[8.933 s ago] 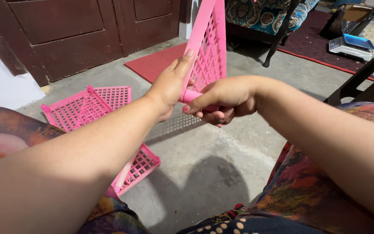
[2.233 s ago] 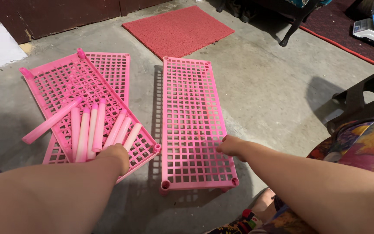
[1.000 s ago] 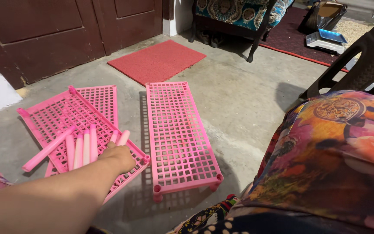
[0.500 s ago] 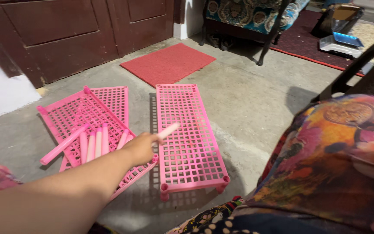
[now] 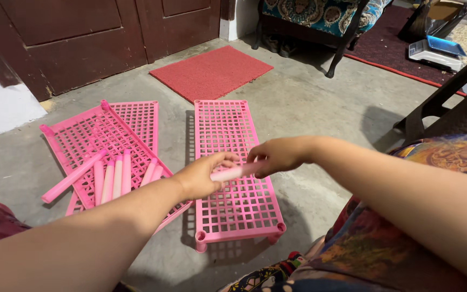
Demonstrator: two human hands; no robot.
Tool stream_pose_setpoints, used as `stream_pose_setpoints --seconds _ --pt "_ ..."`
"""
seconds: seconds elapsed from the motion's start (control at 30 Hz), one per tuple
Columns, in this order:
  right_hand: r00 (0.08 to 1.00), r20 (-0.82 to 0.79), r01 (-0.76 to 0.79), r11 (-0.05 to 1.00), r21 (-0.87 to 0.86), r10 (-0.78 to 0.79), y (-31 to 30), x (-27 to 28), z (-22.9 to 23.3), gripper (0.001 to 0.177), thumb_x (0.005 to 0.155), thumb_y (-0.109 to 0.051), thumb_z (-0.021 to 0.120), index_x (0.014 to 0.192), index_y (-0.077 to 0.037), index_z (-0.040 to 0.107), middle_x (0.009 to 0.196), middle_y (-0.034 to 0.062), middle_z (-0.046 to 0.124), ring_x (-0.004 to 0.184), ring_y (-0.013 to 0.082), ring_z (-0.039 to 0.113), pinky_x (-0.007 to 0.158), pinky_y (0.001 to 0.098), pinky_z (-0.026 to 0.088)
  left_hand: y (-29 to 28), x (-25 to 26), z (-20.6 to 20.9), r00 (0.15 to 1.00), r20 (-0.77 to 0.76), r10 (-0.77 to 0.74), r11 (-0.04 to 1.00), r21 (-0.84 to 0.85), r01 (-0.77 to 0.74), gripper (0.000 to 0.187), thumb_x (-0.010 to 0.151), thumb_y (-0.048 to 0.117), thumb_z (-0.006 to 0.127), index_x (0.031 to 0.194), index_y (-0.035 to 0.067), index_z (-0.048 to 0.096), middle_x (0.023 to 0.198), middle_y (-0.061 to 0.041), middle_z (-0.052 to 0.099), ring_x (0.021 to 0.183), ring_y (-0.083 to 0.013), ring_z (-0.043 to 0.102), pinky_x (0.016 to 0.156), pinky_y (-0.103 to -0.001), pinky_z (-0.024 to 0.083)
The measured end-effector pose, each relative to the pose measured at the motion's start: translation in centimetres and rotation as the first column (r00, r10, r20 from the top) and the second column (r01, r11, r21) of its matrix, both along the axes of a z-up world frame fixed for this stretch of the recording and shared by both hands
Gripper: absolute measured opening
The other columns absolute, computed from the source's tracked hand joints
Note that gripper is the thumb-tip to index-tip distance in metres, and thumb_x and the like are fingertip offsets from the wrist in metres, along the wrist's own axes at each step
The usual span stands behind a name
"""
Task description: The person assembles a pink plastic rack by inserting cylindrical rods into the holes of grid panels. They connect multiple panels and rods to form a structure, handling the components one at a time.
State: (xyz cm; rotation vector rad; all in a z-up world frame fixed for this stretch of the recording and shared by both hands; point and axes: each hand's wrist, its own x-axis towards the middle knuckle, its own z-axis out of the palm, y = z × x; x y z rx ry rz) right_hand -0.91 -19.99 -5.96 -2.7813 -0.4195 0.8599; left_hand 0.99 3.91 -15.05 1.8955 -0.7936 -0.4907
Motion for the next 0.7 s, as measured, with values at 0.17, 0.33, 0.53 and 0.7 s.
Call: stream_pose_setpoints --seconds 0.17,0.33,0.53,0.7 --pt "0.984 -0.167 0.037 0.988 -0.151 -0.062 0.7 1.2 -2.4 0.047 0.09 -0.045 0.065 0.128 -0.016 0.066 0.108 0.0048 0.072 0.095 0.018 0.065 0.084 0.0378 0.051 1.5 0.3 -3.7 0.988 0.081 0.128 0.934 0.324 -0.148 0.079 0.08 0.009 0.073 0.152 0.025 0.042 0.126 -0.013 0.067 0.115 -0.0255 0.069 0.098 -0.035 0.056" --pt "0.944 -0.218 0.202 0.956 -0.212 -0.248 -0.4 2.1 -1.7 0.043 0.093 -0.043 0.06 0.123 -0.013 0.066 0.087 0.0079 0.072 0.07 0.0228 0.064 0.064 0.0368 0.052 6.2 1.6 -11.0 0.936 0.207 0.286 0.725 0.592 -0.352 0.112 0.069 0.026 0.097 0.155 0.009 0.028 0.147 -0.018 0.046 0.127 -0.0356 0.051 0.102 -0.046 0.045" --pt "0.938 -0.253 0.168 0.95 -0.263 -0.236 -0.3 3.0 -3.8 0.044 0.093 -0.045 0.062 0.115 -0.008 0.07 0.082 0.008 0.07 0.067 0.02 0.063 0.057 0.0384 0.056 7.5 0.2 -12.7 0.97 -0.155 0.188 0.48 0.876 0.047 0.081 0.077 0.041 0.087 0.136 -0.003 0.055 0.135 -0.021 0.063 0.106 -0.0303 0.072 0.092 -0.043 0.056" --pt "0.934 -0.292 0.126 0.955 -0.27 -0.205 0.8 2.7 -5.1 0.044 0.093 -0.046 0.061 0.111 -0.007 0.072 0.08 0.0094 0.068 0.063 0.0211 0.061 0.055 0.0392 0.053 4.7 -1.4 -10.2 0.983 0.0 0.186 0.528 0.843 -0.1 0.095 0.07 0.045 0.1 0.139 0.002 0.052 0.129 -0.019 0.048 0.109 -0.0321 0.059 0.092 -0.04 0.053"
